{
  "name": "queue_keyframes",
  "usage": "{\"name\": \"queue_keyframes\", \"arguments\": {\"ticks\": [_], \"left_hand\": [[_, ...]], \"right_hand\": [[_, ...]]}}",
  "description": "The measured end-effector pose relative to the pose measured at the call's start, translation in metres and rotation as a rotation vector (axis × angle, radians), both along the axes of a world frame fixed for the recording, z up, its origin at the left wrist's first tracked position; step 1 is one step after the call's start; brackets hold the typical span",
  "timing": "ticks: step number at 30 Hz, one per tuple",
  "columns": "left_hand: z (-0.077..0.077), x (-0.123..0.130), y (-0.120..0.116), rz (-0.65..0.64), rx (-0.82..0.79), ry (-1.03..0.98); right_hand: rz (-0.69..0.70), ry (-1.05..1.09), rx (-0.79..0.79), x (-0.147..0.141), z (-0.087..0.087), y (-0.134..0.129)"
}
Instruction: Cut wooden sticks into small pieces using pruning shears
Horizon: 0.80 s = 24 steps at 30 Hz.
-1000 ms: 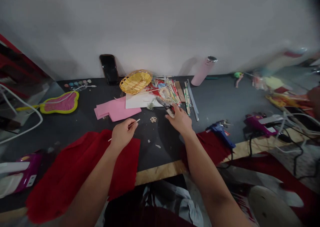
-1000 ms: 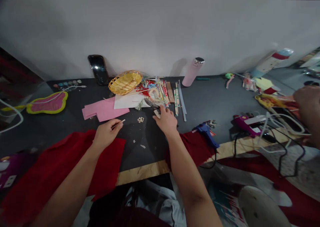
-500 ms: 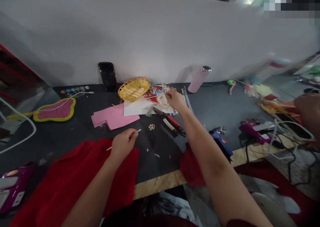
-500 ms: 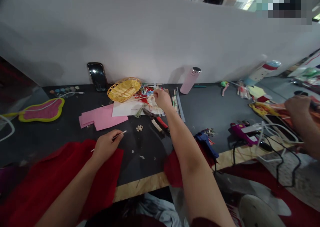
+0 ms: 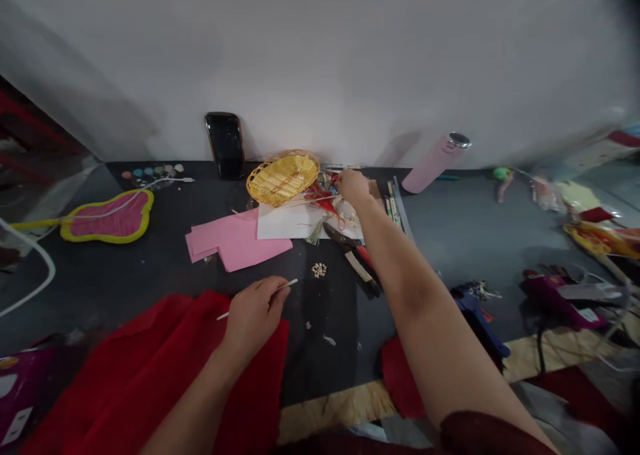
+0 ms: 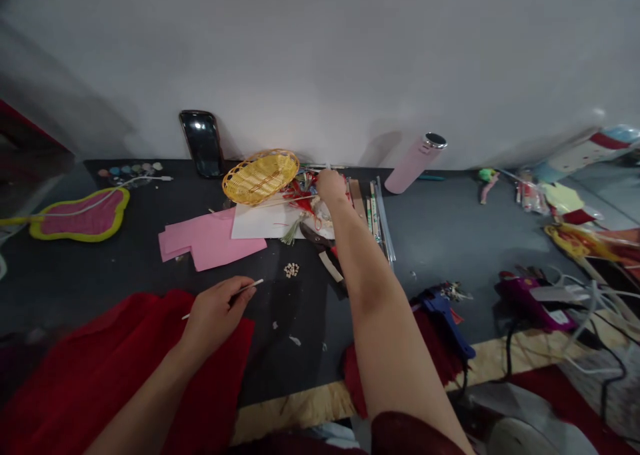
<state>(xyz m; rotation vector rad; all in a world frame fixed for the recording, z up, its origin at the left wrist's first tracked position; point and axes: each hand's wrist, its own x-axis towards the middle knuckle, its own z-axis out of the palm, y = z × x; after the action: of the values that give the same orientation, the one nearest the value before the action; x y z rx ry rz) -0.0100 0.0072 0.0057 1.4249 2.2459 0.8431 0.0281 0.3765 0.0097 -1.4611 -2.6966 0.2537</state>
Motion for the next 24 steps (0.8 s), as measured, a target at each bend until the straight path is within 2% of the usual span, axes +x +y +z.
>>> {"name": "queue_keyframes", "arguments": {"ticks": [5,9,14,18,20,24], "left_hand": [[0.000,0.001,0.000,-0.001,-0.020,-0.008],[0.000,0.000,0.001,-0.009,-0.042,0.008],[0.002,0.000,0.002,-0.028,-0.068,0.051],[0.002,0.001,0.003,-0.040,-0.092,0.091],[0.000,0.000,0.003,-0.038,-0.096,0.107],[-0.004,0.000,0.004,-0.040,-0.098,0.136]], "right_hand": [[-0.034,0.035,0.028,-0.004,-0.003,0.002],[-0.040,0.133,0.045,0.005,-0.001,0.000],[-0.028,0.266,0.067,0.030,0.021,-0.011],[0.019,0.302,0.059,0.054,0.040,-0.040],[0.087,0.301,0.035,0.066,0.043,-0.068],[0.584,0.218,-0.122,0.090,0.028,-0.138]]}}
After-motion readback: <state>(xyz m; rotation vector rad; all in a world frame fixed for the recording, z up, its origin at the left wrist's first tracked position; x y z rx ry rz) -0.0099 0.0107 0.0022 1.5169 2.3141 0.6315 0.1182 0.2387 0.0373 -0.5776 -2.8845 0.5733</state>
